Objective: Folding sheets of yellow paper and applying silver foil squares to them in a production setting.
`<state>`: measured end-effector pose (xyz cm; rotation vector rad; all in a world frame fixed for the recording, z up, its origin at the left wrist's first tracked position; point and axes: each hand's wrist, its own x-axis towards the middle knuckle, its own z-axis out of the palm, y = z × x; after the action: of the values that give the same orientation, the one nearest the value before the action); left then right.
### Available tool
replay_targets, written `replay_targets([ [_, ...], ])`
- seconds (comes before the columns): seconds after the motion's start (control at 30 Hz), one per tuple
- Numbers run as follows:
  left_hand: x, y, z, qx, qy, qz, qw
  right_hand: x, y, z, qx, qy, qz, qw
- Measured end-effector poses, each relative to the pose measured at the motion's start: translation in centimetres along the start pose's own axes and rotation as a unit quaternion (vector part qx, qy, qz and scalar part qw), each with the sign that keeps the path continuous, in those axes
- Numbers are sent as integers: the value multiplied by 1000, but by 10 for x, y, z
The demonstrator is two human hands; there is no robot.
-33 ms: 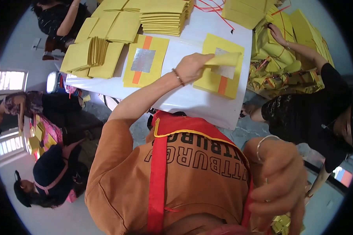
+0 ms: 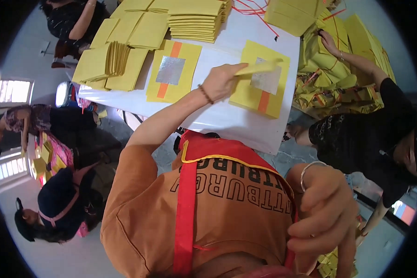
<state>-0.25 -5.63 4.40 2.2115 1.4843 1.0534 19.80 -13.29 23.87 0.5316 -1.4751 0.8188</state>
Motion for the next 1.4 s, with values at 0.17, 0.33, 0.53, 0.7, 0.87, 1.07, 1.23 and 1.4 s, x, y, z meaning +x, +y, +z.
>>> replay_targets([
  [0.17,-82,-17,-56,-510,120,-331,785,-22,28,-15,69,-53,211,974],
  [0.33,-154,-59,-94,-533,230,-397,711,-138,126,5,19,129,655,745],
  [0.53,-187,-137,-97,-370,139,-443,805,-244,225,38,-58,183,746,637],
  [0.7,-196,-157,-96,-345,117,-410,836,-232,260,60,-92,275,759,583],
  [0.87,-182,-133,-117,-413,64,-449,790,-217,266,64,-78,319,788,521],
  [1.07,-194,-139,-128,-480,-24,-427,766,-246,251,59,-46,279,722,631],
  [1.23,-159,-128,-161,-381,-7,-373,846,-213,181,43,-198,241,647,696],
  [1.4,-91,-118,-144,71,42,-24,996,-150,95,19,-208,352,613,676],
])
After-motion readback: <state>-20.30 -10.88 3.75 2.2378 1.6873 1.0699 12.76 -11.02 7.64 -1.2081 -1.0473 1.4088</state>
